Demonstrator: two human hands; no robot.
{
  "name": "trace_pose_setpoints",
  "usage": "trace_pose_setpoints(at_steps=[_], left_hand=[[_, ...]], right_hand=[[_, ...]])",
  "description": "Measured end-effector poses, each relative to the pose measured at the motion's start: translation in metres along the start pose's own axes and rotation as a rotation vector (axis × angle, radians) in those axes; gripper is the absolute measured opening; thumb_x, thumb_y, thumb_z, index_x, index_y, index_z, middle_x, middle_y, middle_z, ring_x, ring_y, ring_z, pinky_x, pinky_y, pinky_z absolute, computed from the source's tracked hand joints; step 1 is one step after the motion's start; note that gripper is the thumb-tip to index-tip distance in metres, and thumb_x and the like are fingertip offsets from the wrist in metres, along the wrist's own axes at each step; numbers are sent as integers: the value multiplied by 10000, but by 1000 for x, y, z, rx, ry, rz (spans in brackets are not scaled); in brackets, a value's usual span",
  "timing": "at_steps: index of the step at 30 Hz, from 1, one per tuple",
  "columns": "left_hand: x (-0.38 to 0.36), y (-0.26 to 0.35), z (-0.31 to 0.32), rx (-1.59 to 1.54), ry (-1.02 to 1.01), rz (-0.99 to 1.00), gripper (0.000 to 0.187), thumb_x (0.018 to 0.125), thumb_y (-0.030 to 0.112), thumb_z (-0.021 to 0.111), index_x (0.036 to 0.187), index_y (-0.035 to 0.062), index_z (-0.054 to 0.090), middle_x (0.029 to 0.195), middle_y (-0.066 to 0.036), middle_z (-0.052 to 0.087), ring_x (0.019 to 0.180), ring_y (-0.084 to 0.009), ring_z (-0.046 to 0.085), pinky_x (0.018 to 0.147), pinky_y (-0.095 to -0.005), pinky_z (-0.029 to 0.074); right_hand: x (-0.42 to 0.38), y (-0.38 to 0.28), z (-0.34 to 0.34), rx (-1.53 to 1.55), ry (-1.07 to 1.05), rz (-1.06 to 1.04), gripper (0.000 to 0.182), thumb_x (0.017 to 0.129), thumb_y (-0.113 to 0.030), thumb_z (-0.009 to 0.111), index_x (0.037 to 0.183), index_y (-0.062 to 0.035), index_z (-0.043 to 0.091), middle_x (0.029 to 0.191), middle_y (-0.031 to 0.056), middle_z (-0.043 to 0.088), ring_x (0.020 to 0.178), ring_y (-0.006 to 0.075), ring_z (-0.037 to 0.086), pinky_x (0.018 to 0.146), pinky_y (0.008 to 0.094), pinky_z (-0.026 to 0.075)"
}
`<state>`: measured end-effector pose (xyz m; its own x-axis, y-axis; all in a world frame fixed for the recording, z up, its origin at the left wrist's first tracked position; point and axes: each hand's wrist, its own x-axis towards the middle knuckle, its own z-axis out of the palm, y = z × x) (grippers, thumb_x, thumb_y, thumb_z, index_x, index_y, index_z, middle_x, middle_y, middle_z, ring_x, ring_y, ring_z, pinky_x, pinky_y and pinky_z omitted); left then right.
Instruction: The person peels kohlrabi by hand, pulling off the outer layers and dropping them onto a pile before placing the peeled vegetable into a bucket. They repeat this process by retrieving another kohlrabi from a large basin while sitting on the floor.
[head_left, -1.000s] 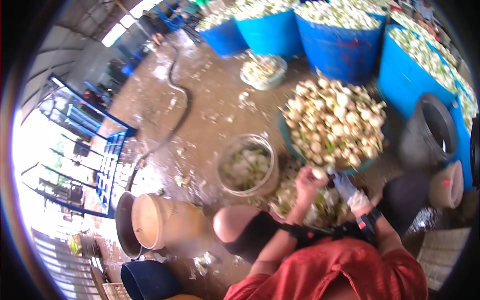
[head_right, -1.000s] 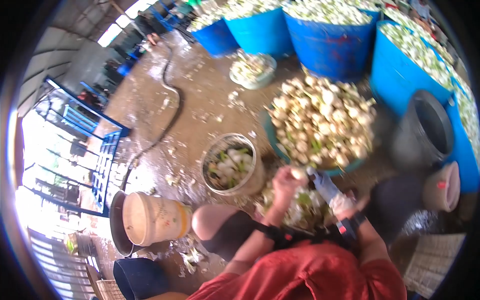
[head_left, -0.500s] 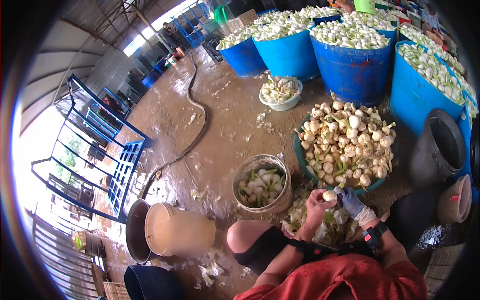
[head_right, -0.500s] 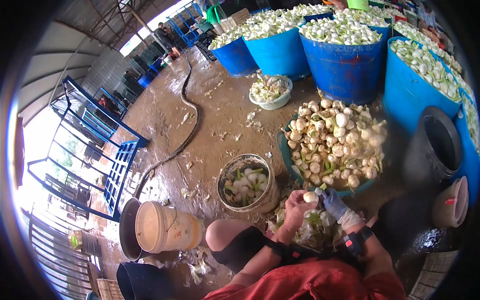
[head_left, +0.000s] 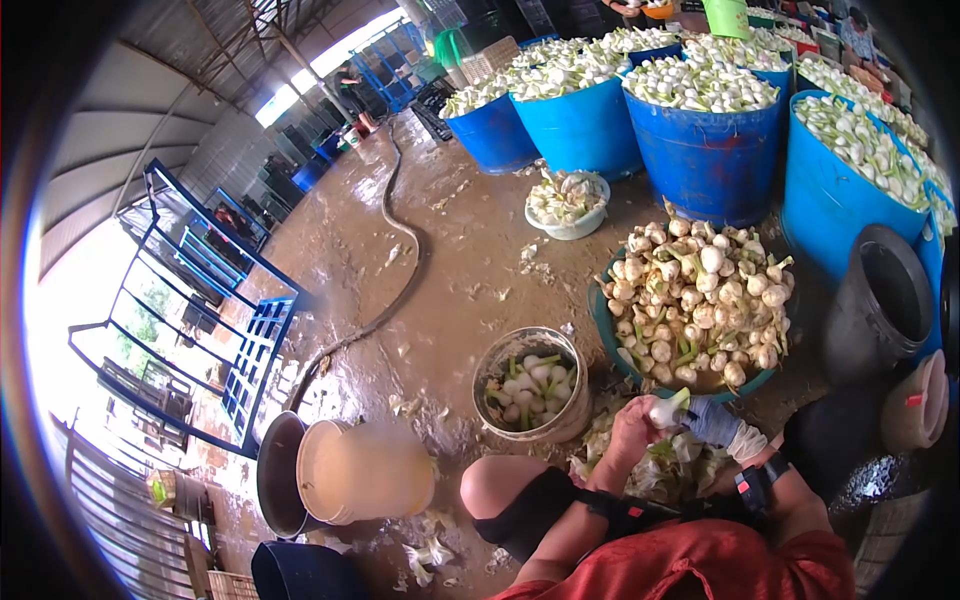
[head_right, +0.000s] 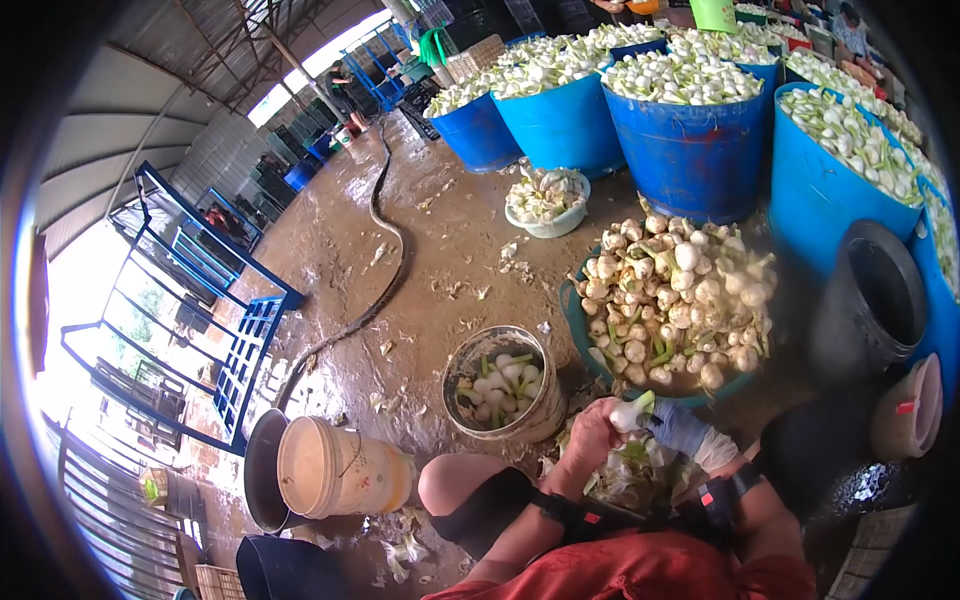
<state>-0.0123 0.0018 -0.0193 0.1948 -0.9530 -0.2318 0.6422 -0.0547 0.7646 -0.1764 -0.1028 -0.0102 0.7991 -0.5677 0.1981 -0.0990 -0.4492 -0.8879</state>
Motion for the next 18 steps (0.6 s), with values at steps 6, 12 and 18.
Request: trace_pose_setpoints(at_steps=[6,12,18], left_hand=[[-1,0,29,89,241,-127,402,913,375,524,1102,20,524,763,-78,594,506,-135,547,455,-251,451],[-8,13,35,318,74,-10,469,871,464,513,1003,16,544,615,-42,538,414,-114,479,365,-231,358],[-7,13,34,169,40,-43,504,875,548,472,849,56,581,540,-29,531,361,-97,435,332,-231,308]], right_hand=[[1,-3,9,371,126,155,224,808,-149,679,979,-16,623,864,61,657,788,100,571,713,287,480],[3,-34,8,477,224,215,132,803,-77,634,921,-20,642,833,21,659,777,74,575,680,267,482],[-3,24,25,932,299,306,167,854,-128,535,976,-50,620,878,5,628,749,89,575,645,234,471]])
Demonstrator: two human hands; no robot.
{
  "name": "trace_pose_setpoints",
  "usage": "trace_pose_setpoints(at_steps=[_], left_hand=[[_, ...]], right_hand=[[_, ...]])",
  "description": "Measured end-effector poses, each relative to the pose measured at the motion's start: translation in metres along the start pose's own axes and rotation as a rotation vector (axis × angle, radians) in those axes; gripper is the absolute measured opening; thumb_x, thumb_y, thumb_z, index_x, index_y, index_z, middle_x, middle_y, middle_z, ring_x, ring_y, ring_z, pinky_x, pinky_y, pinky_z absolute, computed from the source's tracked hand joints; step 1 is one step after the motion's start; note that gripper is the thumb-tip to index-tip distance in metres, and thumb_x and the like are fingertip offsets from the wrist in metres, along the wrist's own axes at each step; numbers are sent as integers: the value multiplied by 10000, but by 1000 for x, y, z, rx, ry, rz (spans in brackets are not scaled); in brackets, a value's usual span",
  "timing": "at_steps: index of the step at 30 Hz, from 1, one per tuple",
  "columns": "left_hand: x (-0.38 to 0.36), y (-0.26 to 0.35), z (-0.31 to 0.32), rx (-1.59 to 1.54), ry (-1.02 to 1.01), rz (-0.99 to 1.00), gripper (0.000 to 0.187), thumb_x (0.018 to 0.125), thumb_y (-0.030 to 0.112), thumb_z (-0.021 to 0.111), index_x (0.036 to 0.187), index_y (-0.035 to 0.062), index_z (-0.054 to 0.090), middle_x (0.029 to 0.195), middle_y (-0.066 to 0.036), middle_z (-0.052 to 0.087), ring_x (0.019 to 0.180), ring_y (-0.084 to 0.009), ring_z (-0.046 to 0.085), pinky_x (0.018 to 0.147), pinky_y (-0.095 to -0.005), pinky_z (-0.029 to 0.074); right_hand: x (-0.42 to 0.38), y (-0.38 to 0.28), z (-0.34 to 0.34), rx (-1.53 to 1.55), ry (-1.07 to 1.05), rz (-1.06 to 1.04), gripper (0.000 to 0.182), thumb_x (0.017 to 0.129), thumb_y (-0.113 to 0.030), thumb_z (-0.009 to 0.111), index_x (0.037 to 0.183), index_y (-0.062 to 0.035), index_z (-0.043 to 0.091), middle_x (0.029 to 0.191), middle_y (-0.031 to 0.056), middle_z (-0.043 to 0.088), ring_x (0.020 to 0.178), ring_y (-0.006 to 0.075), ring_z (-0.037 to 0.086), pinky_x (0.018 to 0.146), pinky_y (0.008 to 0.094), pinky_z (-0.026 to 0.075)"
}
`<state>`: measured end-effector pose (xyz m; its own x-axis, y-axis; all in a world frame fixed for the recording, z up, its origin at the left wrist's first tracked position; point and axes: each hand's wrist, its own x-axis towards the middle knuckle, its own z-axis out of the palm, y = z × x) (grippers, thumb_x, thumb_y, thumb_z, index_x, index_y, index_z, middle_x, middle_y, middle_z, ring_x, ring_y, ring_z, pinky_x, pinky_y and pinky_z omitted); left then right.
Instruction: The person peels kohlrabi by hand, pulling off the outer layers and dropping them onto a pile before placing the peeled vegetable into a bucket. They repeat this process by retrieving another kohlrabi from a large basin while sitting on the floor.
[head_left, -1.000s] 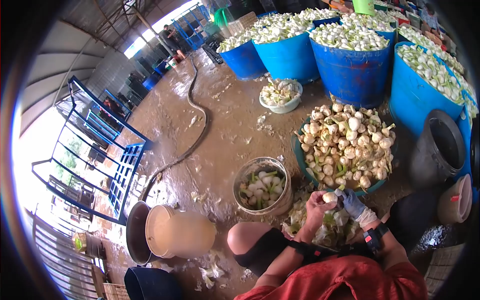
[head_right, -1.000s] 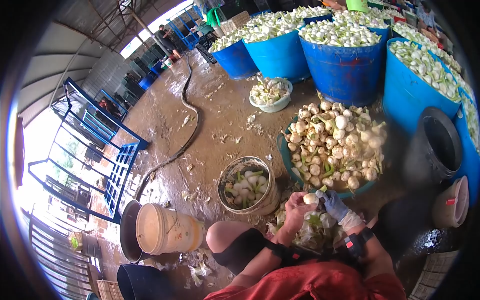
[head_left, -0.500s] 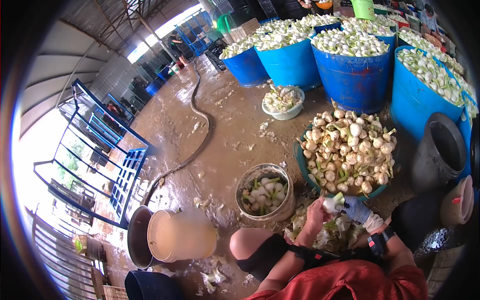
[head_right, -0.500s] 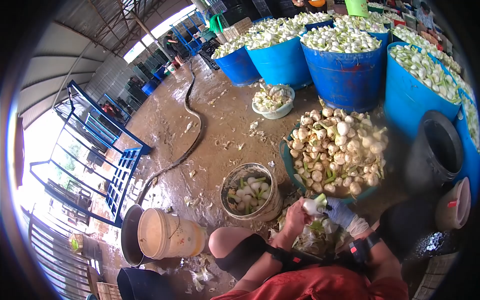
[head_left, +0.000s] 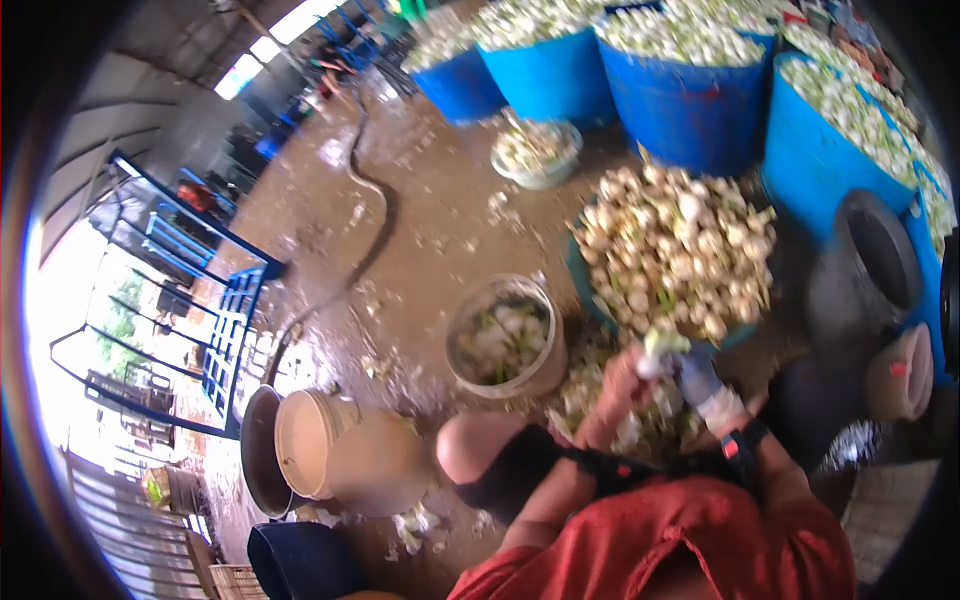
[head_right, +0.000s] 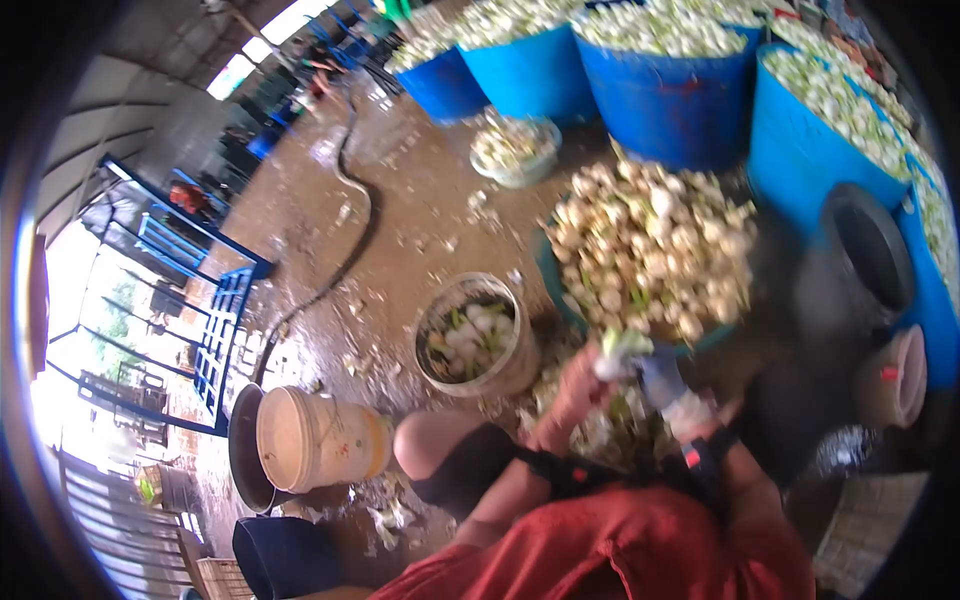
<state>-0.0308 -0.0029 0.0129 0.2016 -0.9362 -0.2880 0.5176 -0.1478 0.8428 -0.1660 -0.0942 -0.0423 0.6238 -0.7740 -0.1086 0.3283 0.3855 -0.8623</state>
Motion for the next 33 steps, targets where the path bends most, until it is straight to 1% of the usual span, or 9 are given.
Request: trace_pose_setpoints(at_steps=[4,6,14,19,22,24,25,28,33], left_hand=[[4,-8,5,218,234,247,411,837,286,622,1132,21,513,885,-21,586,658,-88,542,473,-214,406],[5,-10,8,129,301,239,401,757,155,700,1084,26,507,896,-42,585,687,-95,550,521,-225,429],[3,1,-6,-325,19,178,317,746,131,657,997,-23,541,885,-127,609,693,-202,611,569,-282,492],[16,-5,-25,-533,-90,253,492,697,205,685,1091,-68,574,1171,-140,575,1086,-279,552,951,-390,438],[14,10,-24,-599,-118,338,544,669,150,692,1168,-11,543,1188,-154,564,1113,-312,530,975,-417,414],[8,15,-18,-538,-113,359,535,659,108,680,1163,8,533,1180,-156,563,1104,-305,531,970,-414,415],[6,16,-14,-479,-110,376,533,648,65,668,1159,28,524,1171,-158,562,1096,-298,532,965,-411,416],[7,11,-11,-344,-62,380,467,622,-3,631,1072,47,515,1149,-156,558,1045,-285,546,951,-404,421],[10,2,-9,52,60,511,283,596,-82,522,835,62,472,1110,-128,556,991,-231,538,914,-361,415]], right_hand=[[-7,-26,19,-335,29,-170,193,758,-45,617,946,-29,657,855,-3,641,745,72,573,638,240,479],[-5,-35,27,-617,50,-207,213,720,-53,667,929,-13,647,795,17,656,714,70,574,631,244,484],[20,-44,7,-540,255,-89,210,755,-19,632,963,2,647,828,29,665,711,96,608,655,244,506],[15,-54,0,-771,266,-159,241,727,-79,705,932,21,627,816,81,661,717,152,615,645,285,505],[7,-49,-12,-921,213,63,246,734,-108,706,936,7,625,838,106,663,756,186,632,675,309,508],[3,-35,-19,-1599,-280,-3,246,755,-143,695,954,-16,627,861,133,654,772,212,639,699,324,507],[-6,-21,-20,-1364,-100,-333,270,760,-173,694,977,-28,624,876,146,642,771,243,639,703,335,504],[-7,-58,26,-919,-87,-242,323,731,-110,721,1028,-33,622,987,99,621,864,198,619,745,314,498],[-3,-64,49,-1219,-111,-448,182,729,-97,677,901,-40,658,786,130,634,709,312,614,634,360,493]])
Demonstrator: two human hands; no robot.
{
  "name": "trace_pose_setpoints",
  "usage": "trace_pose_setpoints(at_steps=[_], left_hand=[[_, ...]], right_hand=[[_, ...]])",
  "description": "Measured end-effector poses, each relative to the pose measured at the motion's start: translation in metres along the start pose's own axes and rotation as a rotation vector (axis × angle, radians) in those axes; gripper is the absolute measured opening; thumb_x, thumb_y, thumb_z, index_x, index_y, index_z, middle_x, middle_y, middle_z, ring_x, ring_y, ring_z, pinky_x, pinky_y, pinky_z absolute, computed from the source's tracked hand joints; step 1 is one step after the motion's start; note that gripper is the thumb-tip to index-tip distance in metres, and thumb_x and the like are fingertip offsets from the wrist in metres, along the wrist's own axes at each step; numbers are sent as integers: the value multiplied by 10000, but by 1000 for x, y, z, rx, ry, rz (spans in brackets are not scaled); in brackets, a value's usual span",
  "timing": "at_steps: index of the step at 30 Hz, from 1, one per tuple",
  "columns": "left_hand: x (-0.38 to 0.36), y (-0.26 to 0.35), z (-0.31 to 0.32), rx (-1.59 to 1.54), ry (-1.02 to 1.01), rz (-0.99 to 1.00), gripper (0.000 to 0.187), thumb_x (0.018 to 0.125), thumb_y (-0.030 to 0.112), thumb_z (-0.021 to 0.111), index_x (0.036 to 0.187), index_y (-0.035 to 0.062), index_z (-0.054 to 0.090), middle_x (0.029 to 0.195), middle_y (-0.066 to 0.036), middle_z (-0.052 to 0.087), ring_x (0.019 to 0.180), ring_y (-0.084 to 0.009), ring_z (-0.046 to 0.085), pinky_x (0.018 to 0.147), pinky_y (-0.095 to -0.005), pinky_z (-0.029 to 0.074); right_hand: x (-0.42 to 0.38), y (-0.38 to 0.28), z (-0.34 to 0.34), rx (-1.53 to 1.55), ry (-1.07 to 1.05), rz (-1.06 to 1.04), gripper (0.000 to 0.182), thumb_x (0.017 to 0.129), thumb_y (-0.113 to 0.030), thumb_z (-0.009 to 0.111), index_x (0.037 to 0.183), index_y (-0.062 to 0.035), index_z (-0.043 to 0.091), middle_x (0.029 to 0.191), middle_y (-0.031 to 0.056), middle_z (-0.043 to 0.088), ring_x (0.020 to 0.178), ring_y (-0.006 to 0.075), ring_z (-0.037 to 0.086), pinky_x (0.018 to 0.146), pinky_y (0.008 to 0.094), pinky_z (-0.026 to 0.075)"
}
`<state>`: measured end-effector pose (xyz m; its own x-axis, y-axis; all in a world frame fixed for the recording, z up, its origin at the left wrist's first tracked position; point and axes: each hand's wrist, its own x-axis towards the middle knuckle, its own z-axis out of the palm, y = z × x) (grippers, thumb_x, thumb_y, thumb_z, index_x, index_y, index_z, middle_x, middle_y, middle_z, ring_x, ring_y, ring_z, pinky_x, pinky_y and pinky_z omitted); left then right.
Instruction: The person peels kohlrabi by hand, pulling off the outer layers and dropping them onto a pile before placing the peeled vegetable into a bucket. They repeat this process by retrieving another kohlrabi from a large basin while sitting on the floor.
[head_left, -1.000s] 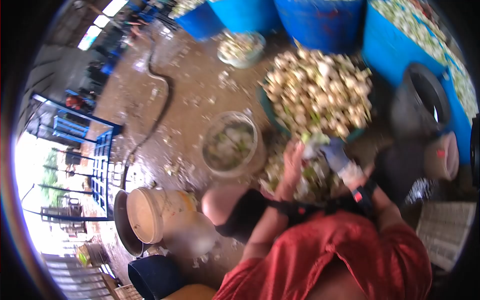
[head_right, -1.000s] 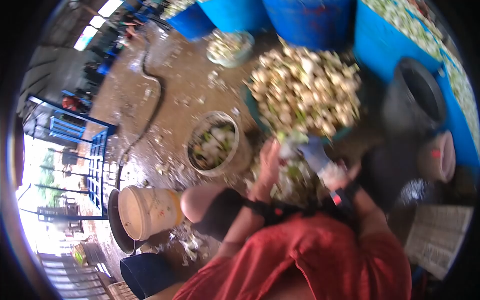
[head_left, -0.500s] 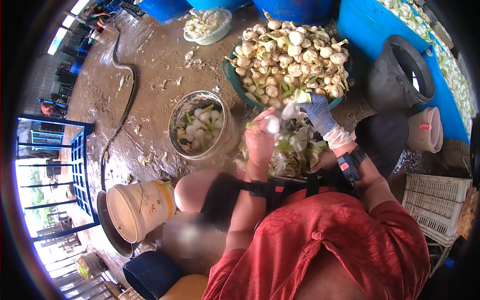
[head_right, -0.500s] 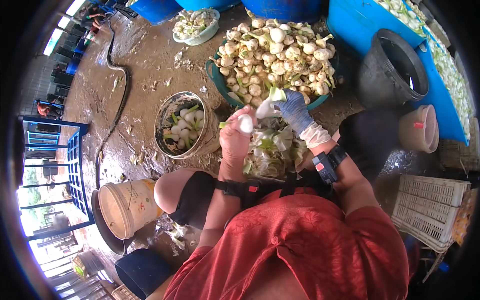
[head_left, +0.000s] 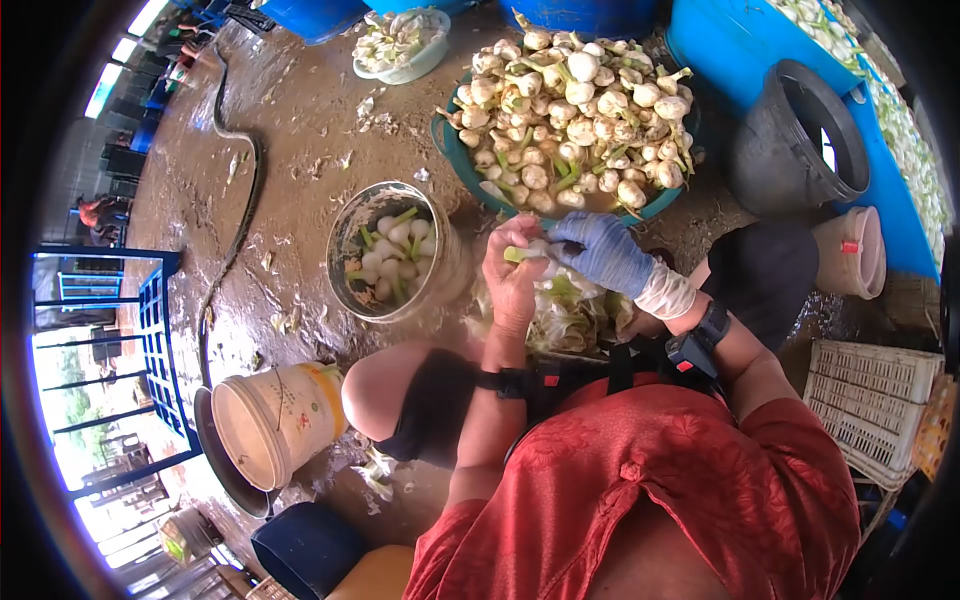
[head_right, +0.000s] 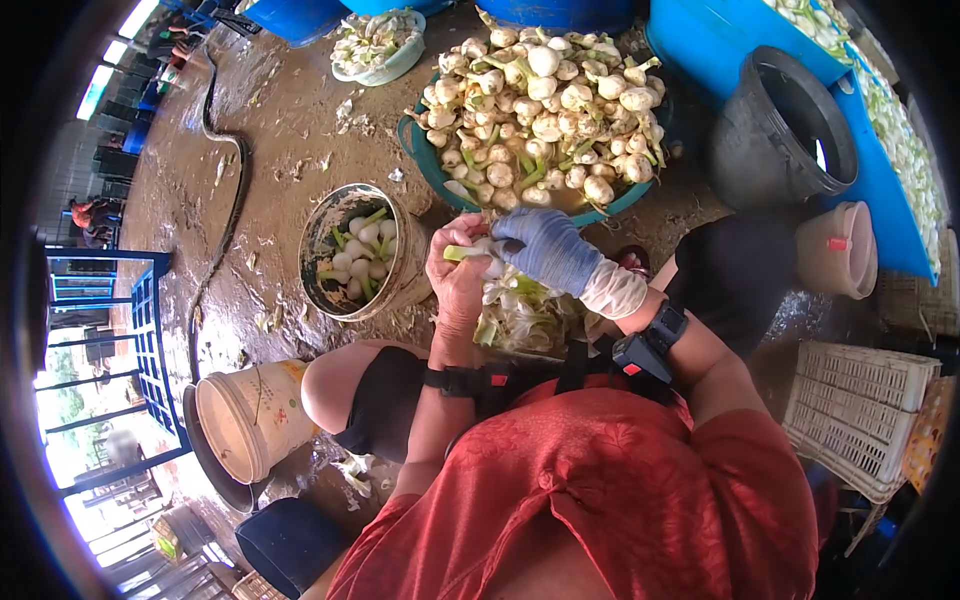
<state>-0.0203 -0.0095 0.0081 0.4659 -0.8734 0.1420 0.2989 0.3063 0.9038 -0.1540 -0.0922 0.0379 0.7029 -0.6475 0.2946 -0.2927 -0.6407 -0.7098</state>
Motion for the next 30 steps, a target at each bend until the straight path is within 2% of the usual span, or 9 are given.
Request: trace_pose_setpoints(at_steps=[3,10,14,16,19,21,23,29,30], left_hand=[[-4,-3,-2,178,-19,46,249,602,-81,497,805,63,471,1060,-120,563,948,-210,529,885,-340,412],[-12,-13,8,331,-2,147,101,764,16,506,833,57,444,914,-105,560,787,-173,486,742,-289,427],[-11,-13,10,381,18,138,90,766,18,506,825,52,447,905,-107,562,782,-172,484,733,-282,425],[-11,-13,8,244,73,12,68,745,9,506,808,29,491,941,-114,592,815,-164,519,789,-286,429],[-1,-15,2,52,122,49,26,750,13,502,773,20,508,923,-124,609,832,-172,534,798,-295,433],[4,-12,0,-34,196,-2,61,753,84,552,754,26,531,914,-138,624,857,-219,548,848,-349,424],[9,-11,-7,-599,156,-68,151,776,172,599,789,28,557,935,-135,597,898,-250,545,870,-365,423],[16,-11,-27,-913,191,-177,316,752,258,642,928,8,565,970,-155,594,955,-301,548,926,-439,417],[20,-7,-35,-1117,368,-285,397,777,316,630,988,-7,539,989,-168,587,974,-314,543,941,-442,419]], right_hand=[[0,0,1,-28,-176,141,194,752,-232,633,828,-54,653,707,152,613,687,350,597,624,423,474],[-3,11,9,-111,-264,91,215,738,-254,626,787,-47,654,677,172,598,669,362,595,616,437,466],[0,7,14,-196,-215,172,209,694,-239,633,755,-40,636,671,180,596,671,368,593,620,442,465],[0,9,17,-199,-160,159,200,682,-230,632,742,-39,629,671,183,596,673,370,592,624,445,464],[4,24,23,-64,-167,286,185,686,-219,629,722,-38,617,670,180,600,681,367,599,640,444,470],[0,39,36,-152,-251,288,182,716,-213,603,771,-42,626,696,186,600,668,374,589,612,436,462],[-7,47,53,-216,-388,383,178,708,-217,597,755,-50,633,703,187,607,672,371,592,626,430,464],[-31,62,73,-213,-753,289,203,690,-276,647,735,-79,673,669,178,619,657,336,615,624,418,483],[-31,65,74,-194,-773,249,208,678,-286,676,743,-89,674,677,158,627,651,324,617,622,405,485]])
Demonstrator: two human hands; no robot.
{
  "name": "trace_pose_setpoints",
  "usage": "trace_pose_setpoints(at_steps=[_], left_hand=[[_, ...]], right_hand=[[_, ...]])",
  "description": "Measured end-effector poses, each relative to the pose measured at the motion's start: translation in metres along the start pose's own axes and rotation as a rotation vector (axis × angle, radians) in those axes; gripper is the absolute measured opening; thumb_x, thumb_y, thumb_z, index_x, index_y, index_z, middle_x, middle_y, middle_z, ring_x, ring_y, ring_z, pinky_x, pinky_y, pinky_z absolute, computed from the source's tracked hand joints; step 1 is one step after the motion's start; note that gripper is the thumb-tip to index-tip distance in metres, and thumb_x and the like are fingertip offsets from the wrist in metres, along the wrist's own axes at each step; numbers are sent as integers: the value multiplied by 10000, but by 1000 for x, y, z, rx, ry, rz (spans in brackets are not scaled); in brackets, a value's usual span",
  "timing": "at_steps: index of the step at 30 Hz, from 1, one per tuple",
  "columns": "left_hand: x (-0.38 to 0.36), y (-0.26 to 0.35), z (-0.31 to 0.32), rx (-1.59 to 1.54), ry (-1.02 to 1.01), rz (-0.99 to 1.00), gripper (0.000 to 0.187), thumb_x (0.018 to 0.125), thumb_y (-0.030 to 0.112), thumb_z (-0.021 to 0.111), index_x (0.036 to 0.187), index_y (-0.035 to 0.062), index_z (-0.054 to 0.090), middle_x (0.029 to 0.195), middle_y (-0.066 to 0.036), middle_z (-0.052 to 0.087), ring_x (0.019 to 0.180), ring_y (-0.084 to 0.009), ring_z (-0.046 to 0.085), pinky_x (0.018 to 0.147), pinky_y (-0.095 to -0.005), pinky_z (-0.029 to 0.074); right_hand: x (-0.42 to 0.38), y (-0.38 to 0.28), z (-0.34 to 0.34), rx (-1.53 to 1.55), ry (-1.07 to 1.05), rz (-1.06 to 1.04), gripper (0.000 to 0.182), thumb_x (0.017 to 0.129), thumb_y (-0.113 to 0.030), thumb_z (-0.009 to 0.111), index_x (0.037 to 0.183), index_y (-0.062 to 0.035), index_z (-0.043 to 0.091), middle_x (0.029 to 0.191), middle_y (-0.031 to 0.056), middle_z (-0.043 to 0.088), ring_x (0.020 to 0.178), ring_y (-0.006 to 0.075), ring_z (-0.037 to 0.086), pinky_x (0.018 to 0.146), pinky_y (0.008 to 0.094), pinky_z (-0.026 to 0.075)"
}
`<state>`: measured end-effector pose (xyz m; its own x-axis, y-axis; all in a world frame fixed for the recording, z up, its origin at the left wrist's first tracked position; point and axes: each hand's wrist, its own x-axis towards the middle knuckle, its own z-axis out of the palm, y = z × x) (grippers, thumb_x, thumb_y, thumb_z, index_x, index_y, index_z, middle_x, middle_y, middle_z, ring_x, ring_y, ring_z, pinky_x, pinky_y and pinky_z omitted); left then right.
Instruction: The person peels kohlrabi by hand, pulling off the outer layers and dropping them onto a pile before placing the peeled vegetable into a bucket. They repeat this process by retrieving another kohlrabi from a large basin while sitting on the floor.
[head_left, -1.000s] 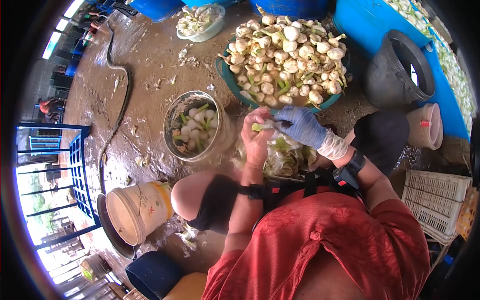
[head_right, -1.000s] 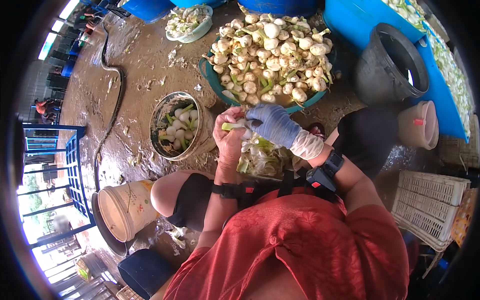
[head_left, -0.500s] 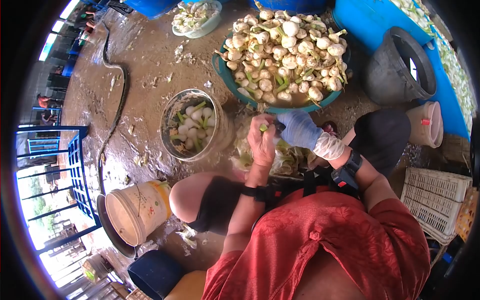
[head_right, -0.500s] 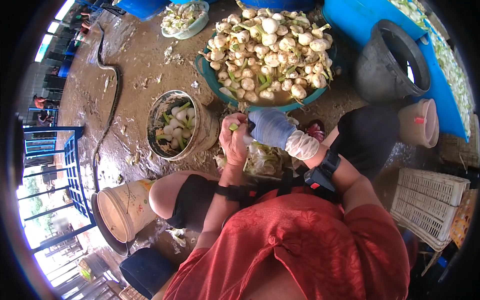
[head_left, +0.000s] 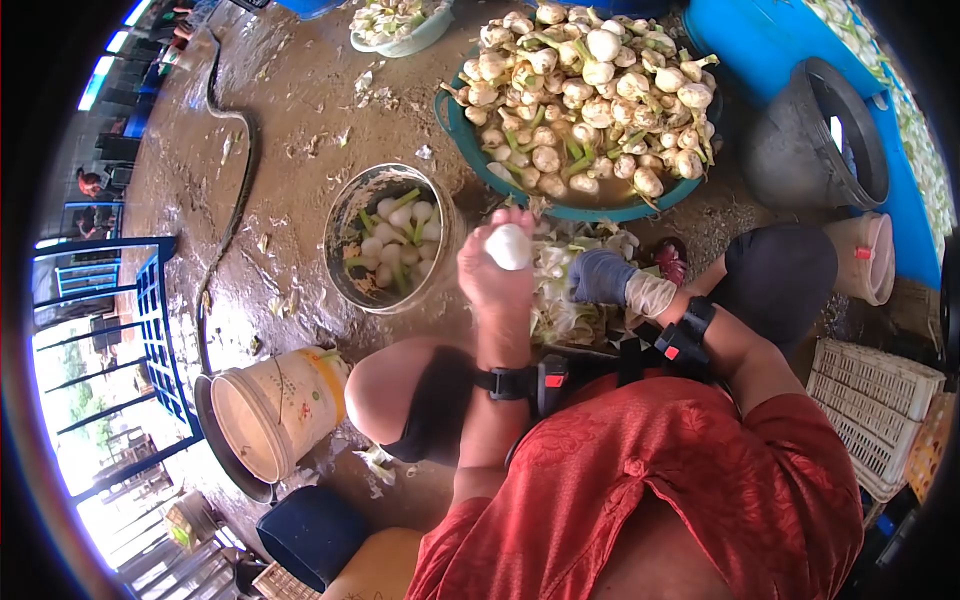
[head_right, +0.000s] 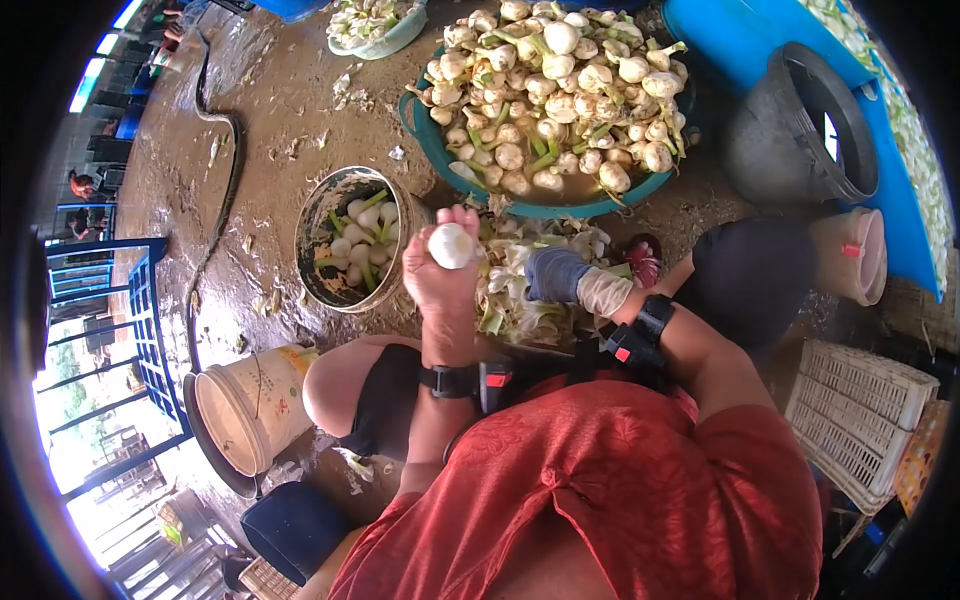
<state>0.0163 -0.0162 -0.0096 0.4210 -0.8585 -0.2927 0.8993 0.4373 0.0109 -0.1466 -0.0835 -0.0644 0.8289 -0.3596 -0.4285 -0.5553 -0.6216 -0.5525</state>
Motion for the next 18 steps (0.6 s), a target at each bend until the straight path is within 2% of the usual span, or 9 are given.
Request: trace_pose_setpoints(at_steps=[1,3,5,7,8,10,12,14,18], left_hand=[[5,9,3,-221,181,-45,478,801,373,619,1047,-22,513,1008,-181,580,992,-326,538,955,-446,421],[6,33,26,-384,-103,159,666,853,526,521,1160,-59,437,1089,-226,547,1051,-350,518,985,-447,416],[3,37,43,-143,192,370,828,896,591,364,1392,-41,169,1331,-268,358,1235,-370,395,1052,-473,336],[4,32,13,87,194,273,865,889,546,440,1412,-35,72,1392,-258,306,1231,-386,396,1038,-514,335],[1,18,22,256,319,282,792,898,516,448,1383,-38,157,1374,-240,321,1225,-378,395,1045,-515,318],[7,17,-5,332,83,141,428,900,446,480,1037,42,504,1105,-150,545,1042,-311,519,923,-450,419],[10,15,6,409,-58,70,337,910,404,467,966,77,527,1014,-96,580,934,-235,554,808,-365,443],[10,11,5,386,62,10,276,938,341,443,986,79,516,1000,-93,582,894,-219,566,776,-341,452],[6,11,6,432,51,-1,184,951,225,444,999,61,513,968,-84,580,838,-185,585,730,-307,485]], right_hand=[[4,3,-1,-3,-2,4,208,678,-286,676,743,-89,674,677,158,627,651,324,617,622,405,485],[13,6,-10,134,169,-48,174,699,-262,671,725,-90,673,682,143,632,650,320,620,634,400,490],[31,15,-38,108,180,-61,203,703,-276,682,785,-90,672,782,149,644,741,350,613,688,415,489],[56,18,-73,205,582,10,315,729,-273,667,984,-89,646,955,175,639,866,350,608,761,402,486],[81,38,-72,148,628,-58,387,745,-274,655,1079,-86,603,1034,185,617,926,350,595,792,401,479],[135,81,-73,69,548,-111,520,779,-272,627,1246,-74,511,1141,206,586,1033,352,570,870,406,458],[172,91,-79,83,326,50,568,769,-225,640,1290,-82,464,1152,212,577,1057,351,558,908,413,441],[181,93,-67,54,341,165,619,739,-150,653,1318,-92,442,1209,202,547,1124,347,520,952,387,420],[180,89,-62,-3,305,267,587,654,-129,683,1213,-52,524,1102,204,604,1017,359,577,859,381,473]])
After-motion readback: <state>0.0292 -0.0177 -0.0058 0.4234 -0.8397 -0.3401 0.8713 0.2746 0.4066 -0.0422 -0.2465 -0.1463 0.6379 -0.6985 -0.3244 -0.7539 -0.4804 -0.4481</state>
